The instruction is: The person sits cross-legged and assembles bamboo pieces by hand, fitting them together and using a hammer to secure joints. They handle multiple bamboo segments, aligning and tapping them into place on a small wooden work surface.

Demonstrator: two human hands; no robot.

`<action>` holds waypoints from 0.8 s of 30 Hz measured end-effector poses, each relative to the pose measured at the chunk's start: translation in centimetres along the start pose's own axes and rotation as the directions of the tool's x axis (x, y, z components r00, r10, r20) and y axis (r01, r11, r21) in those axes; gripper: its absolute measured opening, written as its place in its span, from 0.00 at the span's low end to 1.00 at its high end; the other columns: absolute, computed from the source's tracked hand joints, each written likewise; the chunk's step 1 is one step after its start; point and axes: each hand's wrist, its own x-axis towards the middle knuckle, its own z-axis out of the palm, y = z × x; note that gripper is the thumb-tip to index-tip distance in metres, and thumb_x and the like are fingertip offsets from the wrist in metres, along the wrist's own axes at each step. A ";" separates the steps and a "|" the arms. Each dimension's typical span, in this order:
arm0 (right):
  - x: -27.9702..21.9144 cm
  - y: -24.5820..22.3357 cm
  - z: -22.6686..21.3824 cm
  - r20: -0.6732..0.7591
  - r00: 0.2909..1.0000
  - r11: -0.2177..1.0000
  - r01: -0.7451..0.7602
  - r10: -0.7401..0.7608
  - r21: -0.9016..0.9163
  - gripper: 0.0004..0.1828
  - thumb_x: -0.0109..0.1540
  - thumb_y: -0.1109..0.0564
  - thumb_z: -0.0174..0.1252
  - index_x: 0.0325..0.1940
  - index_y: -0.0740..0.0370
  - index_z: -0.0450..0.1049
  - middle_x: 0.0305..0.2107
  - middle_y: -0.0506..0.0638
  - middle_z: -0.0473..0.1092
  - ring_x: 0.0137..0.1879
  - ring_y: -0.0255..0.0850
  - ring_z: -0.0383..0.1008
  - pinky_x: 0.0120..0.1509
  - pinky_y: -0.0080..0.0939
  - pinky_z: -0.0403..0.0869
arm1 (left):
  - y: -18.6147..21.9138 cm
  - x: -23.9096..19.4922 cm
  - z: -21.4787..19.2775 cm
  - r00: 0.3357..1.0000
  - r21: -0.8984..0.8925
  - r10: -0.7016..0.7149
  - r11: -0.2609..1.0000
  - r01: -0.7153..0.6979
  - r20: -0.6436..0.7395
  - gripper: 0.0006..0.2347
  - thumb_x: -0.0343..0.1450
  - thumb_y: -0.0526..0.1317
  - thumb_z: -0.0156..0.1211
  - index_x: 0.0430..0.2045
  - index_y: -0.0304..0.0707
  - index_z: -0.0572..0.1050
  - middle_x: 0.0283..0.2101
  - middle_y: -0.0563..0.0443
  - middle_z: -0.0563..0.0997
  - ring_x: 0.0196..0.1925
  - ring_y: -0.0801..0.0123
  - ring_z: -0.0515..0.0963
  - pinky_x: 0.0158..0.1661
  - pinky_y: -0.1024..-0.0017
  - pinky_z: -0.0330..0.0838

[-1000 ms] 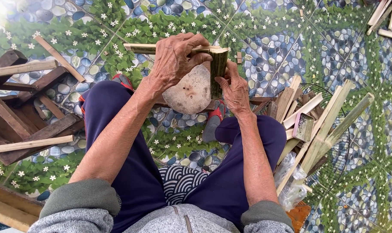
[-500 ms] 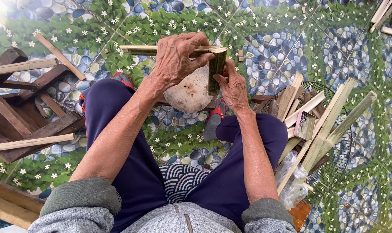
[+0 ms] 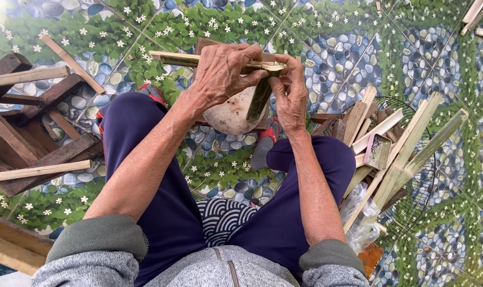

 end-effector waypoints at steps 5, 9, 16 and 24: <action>0.5 0.5 -0.9 0.072 0.997 1.000 -0.007 0.008 -0.012 0.14 0.74 0.48 0.51 0.63 0.50 0.66 0.49 0.45 0.71 0.47 0.36 0.73 0.54 0.38 0.73 | -0.1 0.1 0.2 0.993 -0.036 -0.058 0.997 0.062 0.104 0.08 0.78 0.49 0.59 0.36 0.49 0.76 0.25 0.55 0.78 0.20 0.65 0.71 0.21 0.64 0.58; 0.6 0.8 -1.1 0.185 0.982 1.000 -0.021 0.021 0.002 0.14 0.75 0.51 0.51 0.64 0.51 0.66 0.52 0.50 0.72 0.56 0.43 0.77 0.59 0.45 0.76 | -1.0 -0.3 1.4 0.978 -0.019 -0.072 0.997 0.077 0.195 0.11 0.78 0.52 0.60 0.32 0.50 0.74 0.20 0.53 0.71 0.20 0.61 0.66 0.22 0.59 0.54; 0.5 0.6 -1.1 0.218 0.974 0.997 -0.059 0.067 -0.044 0.13 0.75 0.52 0.49 0.64 0.52 0.65 0.50 0.53 0.74 0.55 0.49 0.79 0.60 0.52 0.81 | -1.3 -0.7 1.6 0.963 -0.051 -0.090 0.993 0.106 0.252 0.14 0.79 0.54 0.61 0.33 0.47 0.73 0.21 0.50 0.72 0.20 0.56 0.66 0.22 0.57 0.52; 0.7 0.7 -1.2 0.209 0.957 0.977 -0.210 0.200 0.029 0.12 0.72 0.54 0.50 0.60 0.54 0.67 0.45 0.54 0.76 0.43 0.46 0.82 0.41 0.45 0.89 | -1.0 -1.0 0.3 0.950 -0.163 -0.030 0.983 0.085 0.312 0.12 0.76 0.44 0.66 0.44 0.47 0.67 0.22 0.50 0.66 0.25 0.54 0.62 0.29 0.58 0.50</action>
